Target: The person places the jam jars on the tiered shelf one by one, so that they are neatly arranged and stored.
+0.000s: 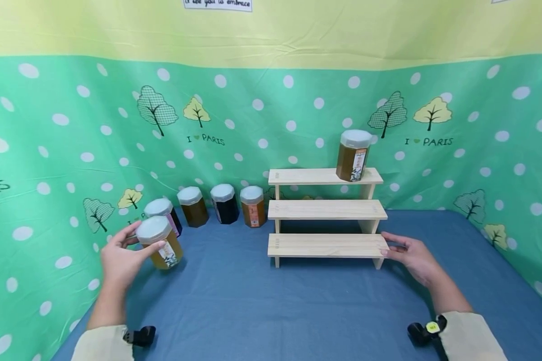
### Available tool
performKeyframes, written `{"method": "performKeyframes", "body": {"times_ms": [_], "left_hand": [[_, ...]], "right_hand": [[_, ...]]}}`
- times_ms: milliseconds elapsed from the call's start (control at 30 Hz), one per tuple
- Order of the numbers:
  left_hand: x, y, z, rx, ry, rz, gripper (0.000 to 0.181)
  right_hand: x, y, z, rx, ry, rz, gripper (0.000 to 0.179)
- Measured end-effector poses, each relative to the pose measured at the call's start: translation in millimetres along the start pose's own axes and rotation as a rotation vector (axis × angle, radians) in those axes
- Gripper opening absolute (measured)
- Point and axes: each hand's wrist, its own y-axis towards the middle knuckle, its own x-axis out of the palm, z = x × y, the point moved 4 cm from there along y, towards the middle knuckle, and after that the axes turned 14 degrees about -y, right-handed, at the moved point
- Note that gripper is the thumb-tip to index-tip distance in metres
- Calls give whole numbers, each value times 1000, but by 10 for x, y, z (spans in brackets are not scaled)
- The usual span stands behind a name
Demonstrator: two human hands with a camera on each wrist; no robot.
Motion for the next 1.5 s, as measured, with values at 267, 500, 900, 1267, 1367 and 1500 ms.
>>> {"method": "performKeyframes", "body": {"times_ms": [267, 500, 900, 1267, 1367, 1500], "left_hand": [[105, -101, 160, 69, -29, -24, 78], [223, -195, 303, 81, -44, -55, 79], [407, -305, 487, 125, -90, -99, 78], [557, -387, 650, 179, -151, -134, 73], [583, -423, 693, 191, -164, -137, 72], [629, -461, 749, 208, -174, -155, 72]], "right_hand": [[12, 7, 14, -5, 25, 0, 71], [7, 12, 26, -7, 18, -4, 71], [11, 2, 9, 5, 4, -4, 71], [-14, 4, -2, -3, -1, -4, 72], [-8, -2, -10, -3, 9, -4, 71], [-1, -11, -7, 6, 10, -4, 72]]}}
